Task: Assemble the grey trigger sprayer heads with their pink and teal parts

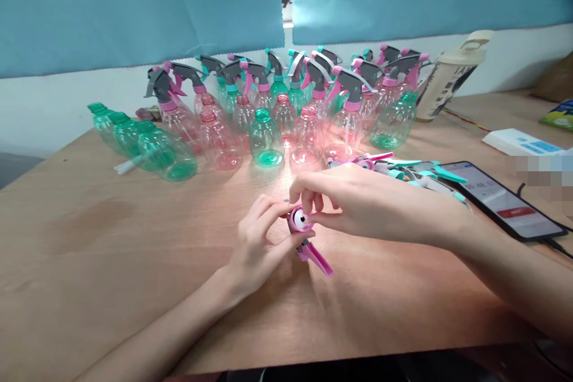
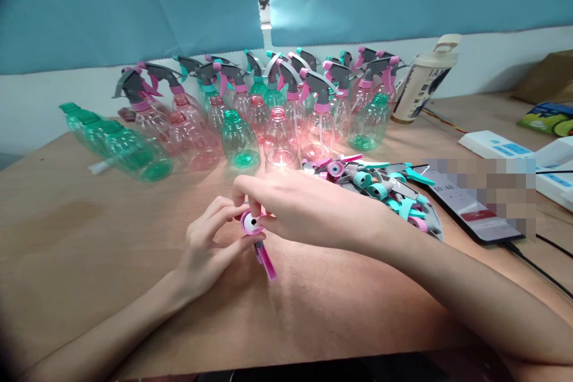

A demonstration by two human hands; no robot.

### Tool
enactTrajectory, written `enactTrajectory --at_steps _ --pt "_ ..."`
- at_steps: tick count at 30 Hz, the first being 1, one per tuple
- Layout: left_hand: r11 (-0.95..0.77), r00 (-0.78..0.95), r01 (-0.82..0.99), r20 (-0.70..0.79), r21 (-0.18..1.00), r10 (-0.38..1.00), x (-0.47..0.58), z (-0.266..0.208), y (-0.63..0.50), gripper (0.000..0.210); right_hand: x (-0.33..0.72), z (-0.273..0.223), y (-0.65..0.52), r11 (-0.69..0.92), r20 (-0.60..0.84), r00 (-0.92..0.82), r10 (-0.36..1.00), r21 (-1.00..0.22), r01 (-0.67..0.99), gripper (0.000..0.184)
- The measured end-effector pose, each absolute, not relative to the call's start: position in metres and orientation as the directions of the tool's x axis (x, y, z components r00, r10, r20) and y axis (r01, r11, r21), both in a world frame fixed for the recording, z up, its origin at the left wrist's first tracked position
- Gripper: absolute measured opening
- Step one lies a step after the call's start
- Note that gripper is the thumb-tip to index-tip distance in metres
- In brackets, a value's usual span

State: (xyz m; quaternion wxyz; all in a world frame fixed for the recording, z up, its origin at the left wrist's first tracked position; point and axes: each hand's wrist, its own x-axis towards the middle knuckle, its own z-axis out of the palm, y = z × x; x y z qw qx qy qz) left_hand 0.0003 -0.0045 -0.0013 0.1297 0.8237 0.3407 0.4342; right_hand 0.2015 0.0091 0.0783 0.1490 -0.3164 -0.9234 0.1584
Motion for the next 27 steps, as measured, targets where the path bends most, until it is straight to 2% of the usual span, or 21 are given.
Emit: enactTrajectory --at_steps 7,16,22,27 --pt "-0.761 0.398 0.449 0.658 0.469 0.64 0.0 -0.002 -0.003 0.029 0.2 0.078 0.007 0.756 0.213 -0.745 0.632 -0.381 0.532 0.009" --pt "-0.807 0.378 0.423 0.73 0.412 0.57 0.002 0.002 -0.004 0.034 0.199 0.082 0.0 0.787 0.227 -0.76 0.609 -0.295 0.542 0.008" --pt "-0.798 0.425 0.423 0.683 0.43 0.594 0.004 0.002 -0.009 0.017 0.194 0.079 -0.001 0.778 0.184 -0.777 0.601 -0.355 0.518 0.015" --pt "-0.795 0.438 0.409 0.667 0.449 0.602 0.004 0.004 -0.008 0.016 0.197 0.081 0.001 0.762 0.199 -0.765 0.612 -0.406 0.504 0.018"
